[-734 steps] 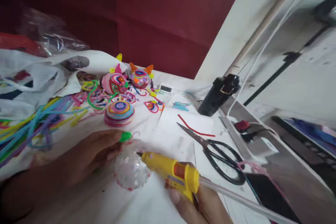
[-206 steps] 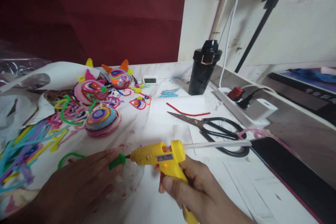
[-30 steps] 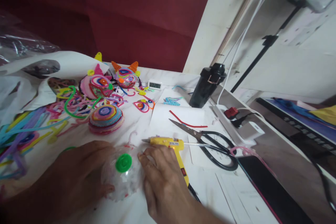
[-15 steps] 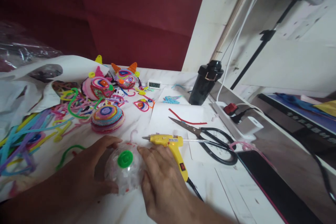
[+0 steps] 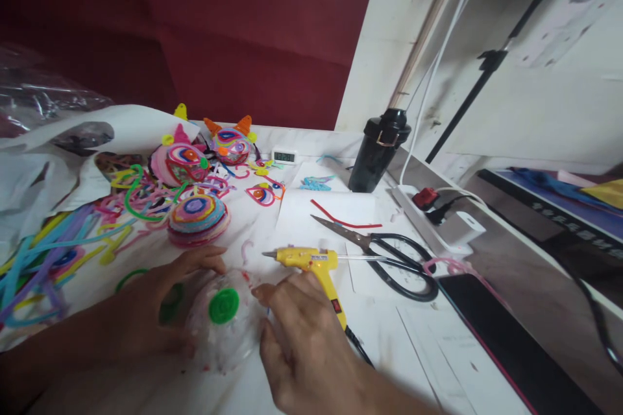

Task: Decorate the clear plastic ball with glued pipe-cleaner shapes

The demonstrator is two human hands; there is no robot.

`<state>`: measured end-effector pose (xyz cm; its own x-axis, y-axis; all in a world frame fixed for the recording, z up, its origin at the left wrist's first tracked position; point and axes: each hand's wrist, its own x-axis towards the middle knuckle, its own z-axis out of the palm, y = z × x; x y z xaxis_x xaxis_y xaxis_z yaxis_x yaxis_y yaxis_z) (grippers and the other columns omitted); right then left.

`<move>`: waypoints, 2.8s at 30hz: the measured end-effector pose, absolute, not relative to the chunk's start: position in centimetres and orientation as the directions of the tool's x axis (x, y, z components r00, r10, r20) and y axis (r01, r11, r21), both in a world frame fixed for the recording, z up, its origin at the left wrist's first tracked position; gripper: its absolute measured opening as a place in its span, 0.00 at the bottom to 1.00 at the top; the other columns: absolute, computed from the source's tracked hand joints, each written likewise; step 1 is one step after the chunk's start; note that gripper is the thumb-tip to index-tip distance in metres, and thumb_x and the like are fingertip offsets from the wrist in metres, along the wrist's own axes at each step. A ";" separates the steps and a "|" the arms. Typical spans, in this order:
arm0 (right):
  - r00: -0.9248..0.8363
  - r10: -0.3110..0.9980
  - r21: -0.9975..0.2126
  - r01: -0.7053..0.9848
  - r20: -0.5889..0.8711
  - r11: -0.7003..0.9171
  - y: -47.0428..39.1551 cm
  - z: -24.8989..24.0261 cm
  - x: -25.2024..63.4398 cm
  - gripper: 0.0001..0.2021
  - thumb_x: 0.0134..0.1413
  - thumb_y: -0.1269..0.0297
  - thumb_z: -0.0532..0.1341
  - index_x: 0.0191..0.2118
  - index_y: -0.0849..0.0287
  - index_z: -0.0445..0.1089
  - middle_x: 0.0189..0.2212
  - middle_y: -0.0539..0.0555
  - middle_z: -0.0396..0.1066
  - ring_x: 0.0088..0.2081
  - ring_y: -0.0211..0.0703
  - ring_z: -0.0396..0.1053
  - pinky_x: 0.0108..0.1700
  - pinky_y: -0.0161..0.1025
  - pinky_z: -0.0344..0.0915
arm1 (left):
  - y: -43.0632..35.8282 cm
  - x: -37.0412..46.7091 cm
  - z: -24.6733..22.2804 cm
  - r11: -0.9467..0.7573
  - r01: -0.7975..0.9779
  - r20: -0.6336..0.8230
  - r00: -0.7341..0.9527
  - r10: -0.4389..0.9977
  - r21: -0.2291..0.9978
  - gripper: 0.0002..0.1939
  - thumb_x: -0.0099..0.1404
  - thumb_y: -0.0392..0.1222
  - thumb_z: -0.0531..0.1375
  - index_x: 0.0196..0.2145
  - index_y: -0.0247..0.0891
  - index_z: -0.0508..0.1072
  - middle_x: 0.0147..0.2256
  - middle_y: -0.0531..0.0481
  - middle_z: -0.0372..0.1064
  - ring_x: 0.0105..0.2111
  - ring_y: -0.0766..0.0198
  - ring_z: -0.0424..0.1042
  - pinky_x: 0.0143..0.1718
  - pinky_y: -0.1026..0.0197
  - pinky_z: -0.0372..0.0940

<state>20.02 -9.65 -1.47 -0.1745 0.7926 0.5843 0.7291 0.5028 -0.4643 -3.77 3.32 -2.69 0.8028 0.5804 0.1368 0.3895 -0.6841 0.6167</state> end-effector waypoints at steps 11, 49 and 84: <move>-0.328 0.942 -0.200 0.920 0.075 0.337 -2.2 2.7 19.8 0.13 0.58 0.74 0.57 0.46 0.58 0.73 0.44 0.55 0.75 0.48 0.47 0.68 0.51 0.43 0.62 | 1.6 -3.1 -3.7 -0.746 0.440 0.254 0.749 0.612 0.500 0.52 0.46 0.65 0.68 0.62 0.44 0.53 0.55 0.41 0.65 0.51 0.41 0.69 0.50 0.44 0.67; 0.154 0.953 -0.420 0.907 0.260 -0.031 -12.7 -0.5 30.4 0.13 0.62 0.57 0.53 0.40 0.56 0.72 0.38 0.57 0.78 0.36 0.46 0.76 0.36 0.39 0.71 | 2.1 -2.8 -0.9 -0.956 0.158 0.198 0.958 0.209 0.246 0.46 0.60 0.52 0.66 0.68 0.46 0.47 0.66 0.43 0.55 0.65 0.48 0.54 0.64 0.44 0.52; 0.461 0.804 -0.544 0.812 0.375 -0.211 -14.3 -1.2 29.6 0.10 0.58 0.56 0.58 0.44 0.49 0.64 0.23 0.50 0.74 0.22 0.46 0.74 0.27 0.38 0.67 | 2.4 -2.4 -2.0 -0.956 0.225 0.540 0.790 0.291 0.186 0.18 0.66 0.38 0.58 0.54 0.43 0.64 0.54 0.43 0.67 0.57 0.52 0.63 0.59 0.47 0.58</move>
